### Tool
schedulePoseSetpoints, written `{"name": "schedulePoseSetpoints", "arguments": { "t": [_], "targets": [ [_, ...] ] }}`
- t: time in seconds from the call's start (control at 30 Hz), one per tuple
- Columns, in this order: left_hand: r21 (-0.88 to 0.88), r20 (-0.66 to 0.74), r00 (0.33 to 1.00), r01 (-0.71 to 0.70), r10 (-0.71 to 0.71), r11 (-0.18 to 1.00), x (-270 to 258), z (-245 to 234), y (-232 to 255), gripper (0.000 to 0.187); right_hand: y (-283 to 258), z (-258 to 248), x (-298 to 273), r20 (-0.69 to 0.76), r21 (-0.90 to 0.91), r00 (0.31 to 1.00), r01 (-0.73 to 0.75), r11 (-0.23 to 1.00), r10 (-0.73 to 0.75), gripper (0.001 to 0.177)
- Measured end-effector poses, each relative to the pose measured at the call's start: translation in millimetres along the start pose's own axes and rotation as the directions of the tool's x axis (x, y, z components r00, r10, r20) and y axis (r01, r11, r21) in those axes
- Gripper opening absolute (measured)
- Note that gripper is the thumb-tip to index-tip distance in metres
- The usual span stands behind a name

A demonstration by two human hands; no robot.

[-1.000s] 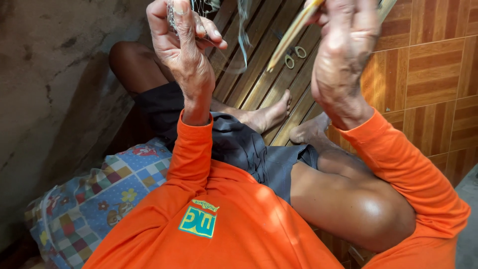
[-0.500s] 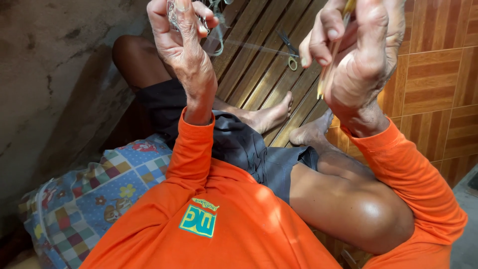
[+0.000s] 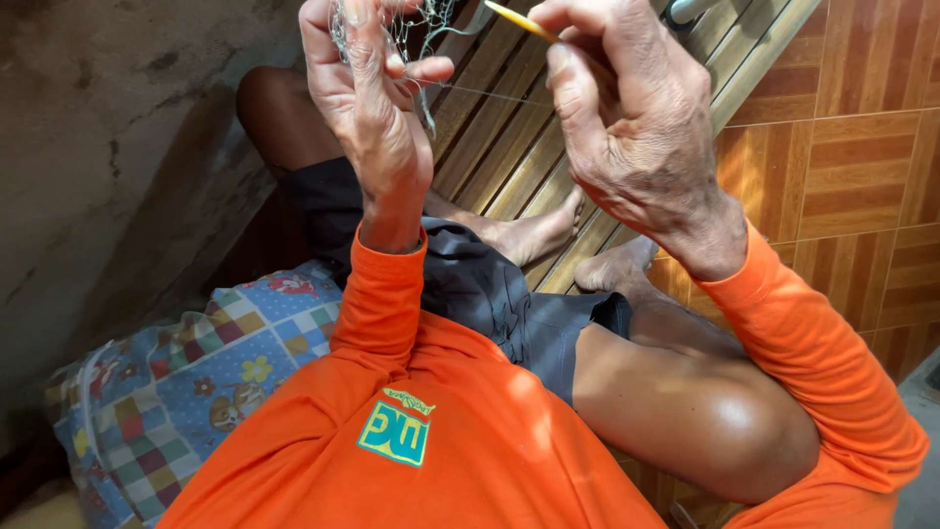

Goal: Repairing a fishing net by threading a shuttle through the mesh and tying knots to fix holes.

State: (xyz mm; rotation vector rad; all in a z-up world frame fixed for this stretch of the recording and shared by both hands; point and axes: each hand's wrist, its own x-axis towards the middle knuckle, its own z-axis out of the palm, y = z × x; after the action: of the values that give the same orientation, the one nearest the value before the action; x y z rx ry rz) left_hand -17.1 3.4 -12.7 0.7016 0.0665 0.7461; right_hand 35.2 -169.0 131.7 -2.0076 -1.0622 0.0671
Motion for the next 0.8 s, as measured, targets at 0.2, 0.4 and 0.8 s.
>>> {"name": "schedulePoseSetpoints", "arguments": {
  "t": [0.2,0.4,0.8],
  "targets": [
    [-0.025,0.017,0.999,-0.033,0.033,0.999,-2,6,1,0.017,-3,5,5,0.028,0.01,0.998,0.059,0.998,-0.059,0.026],
    [-0.102,0.11,0.993,0.056,-0.044,0.993,-5,-5,-4,0.021,0,2,2,0.067,-0.096,0.988,0.146,0.985,-0.14,0.039],
    [0.038,0.142,0.99,-0.025,0.019,0.999,-5,15,4,0.021,0,0,2,0.153,-0.551,0.949,0.314,0.773,-0.276,0.042]
  ]
}}
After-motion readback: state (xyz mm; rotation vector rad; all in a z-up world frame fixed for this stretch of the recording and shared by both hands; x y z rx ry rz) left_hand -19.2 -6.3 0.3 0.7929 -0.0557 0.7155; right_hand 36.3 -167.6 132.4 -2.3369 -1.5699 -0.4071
